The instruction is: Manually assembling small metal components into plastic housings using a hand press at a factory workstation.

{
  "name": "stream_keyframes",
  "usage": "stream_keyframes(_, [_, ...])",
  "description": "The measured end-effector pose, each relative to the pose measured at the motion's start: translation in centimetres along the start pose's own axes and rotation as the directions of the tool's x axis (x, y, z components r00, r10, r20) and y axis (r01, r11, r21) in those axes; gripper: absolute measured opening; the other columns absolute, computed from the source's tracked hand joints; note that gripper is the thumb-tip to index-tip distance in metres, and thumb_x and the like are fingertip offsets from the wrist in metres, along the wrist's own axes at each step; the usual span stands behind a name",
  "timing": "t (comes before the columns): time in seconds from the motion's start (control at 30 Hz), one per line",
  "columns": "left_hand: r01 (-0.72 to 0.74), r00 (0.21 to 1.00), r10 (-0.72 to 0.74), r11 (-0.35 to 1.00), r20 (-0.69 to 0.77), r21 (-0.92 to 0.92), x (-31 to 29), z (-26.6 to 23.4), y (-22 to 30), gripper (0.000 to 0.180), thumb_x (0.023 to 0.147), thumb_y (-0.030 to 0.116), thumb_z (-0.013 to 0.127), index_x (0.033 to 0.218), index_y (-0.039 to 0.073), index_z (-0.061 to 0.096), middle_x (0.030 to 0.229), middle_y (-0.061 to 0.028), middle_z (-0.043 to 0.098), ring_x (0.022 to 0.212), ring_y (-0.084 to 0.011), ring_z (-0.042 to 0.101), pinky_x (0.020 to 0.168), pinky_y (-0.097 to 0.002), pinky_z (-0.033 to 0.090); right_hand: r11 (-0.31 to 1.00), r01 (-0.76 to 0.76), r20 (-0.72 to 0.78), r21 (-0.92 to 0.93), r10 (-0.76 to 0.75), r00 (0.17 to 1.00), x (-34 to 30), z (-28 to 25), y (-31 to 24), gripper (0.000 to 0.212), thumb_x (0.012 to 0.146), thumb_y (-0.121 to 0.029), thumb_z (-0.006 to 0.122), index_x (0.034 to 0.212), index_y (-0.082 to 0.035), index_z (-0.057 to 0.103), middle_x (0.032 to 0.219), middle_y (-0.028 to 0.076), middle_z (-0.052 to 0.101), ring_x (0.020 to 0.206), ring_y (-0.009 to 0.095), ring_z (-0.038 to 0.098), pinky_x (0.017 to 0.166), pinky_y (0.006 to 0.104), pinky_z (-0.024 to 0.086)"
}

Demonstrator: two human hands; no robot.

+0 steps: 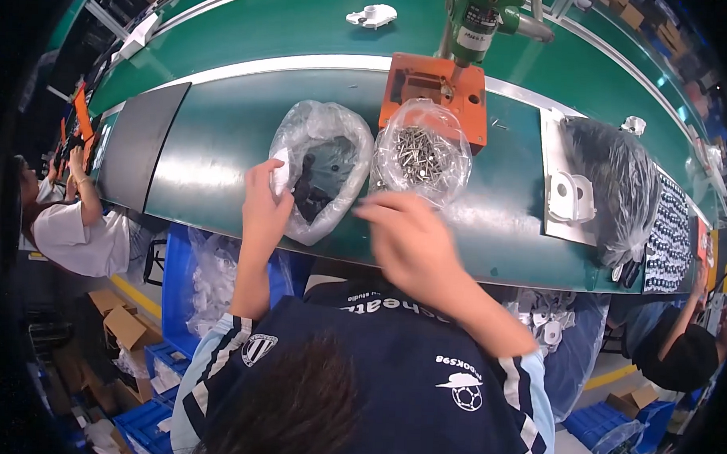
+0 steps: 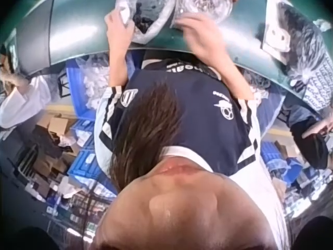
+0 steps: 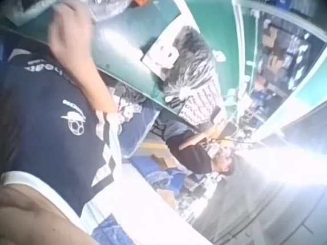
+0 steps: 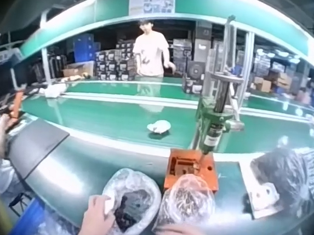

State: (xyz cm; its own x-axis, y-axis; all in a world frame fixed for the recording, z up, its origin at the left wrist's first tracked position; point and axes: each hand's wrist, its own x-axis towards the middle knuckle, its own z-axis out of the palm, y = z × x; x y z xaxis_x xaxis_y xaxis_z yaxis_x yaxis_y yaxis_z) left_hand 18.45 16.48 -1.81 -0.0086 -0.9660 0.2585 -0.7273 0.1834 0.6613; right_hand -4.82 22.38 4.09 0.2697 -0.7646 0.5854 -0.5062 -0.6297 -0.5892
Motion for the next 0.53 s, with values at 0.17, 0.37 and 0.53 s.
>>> stream_keyframes(0.17, [0.041, 0.998, -0.038, 0.997, 0.046, -0.063, -0.9, 0.5, -0.1, 0.034, 0.076, -0.002, 0.048, 0.108, 0.007, 0.052, 0.114, -0.0157, 0.044, 0.099, -0.0334, 0.052, 0.080, -0.0373, 0.044, 0.935, -0.016, 0.390, -0.354, 0.163, 0.906, 4.7, 9.1, 2.3, 0.019, 0.073, -0.003, 0.055, 0.091, 0.003, 0.057, 0.090, 0.019, 0.058, 0.083, 0.033, 0.060, 0.072, 0.0350, 0.051])
stream_keyframes(0.37, [-0.082, 0.993, 0.071, 0.989, -0.092, -0.122, -2.1, 0.6, -2.9, 0.036, 0.076, -0.005, 0.045, 0.109, 0.006, 0.054, 0.122, -0.0184, 0.041, 0.083, -0.0299, 0.056, 0.074, -0.0356, 0.045, 0.888, -0.068, 0.444, -0.455, 0.292, 0.847, 5.1, 14.1, 5.8, 0.016, 0.071, -0.008, 0.059, 0.084, 0.001, 0.061, 0.086, 0.020, 0.060, 0.082, 0.032, 0.063, 0.068, 0.0366, 0.053])
stream_keyframes(0.53, [0.047, 0.994, -0.022, 0.972, -0.108, 0.229, -2.2, -0.6, -2.1, 0.054, 0.072, -0.003, 0.053, 0.124, 0.009, 0.046, 0.140, -0.0169, 0.023, 0.110, -0.0291, 0.042, 0.092, -0.0384, 0.037, 0.912, -0.012, 0.575, -0.411, 0.270, 0.773, 6.0, 13.6, 5.9, 0.023, 0.070, -0.009, 0.061, 0.090, 0.003, 0.061, 0.090, 0.022, 0.061, 0.084, 0.034, 0.064, 0.069, 0.0374, 0.053])
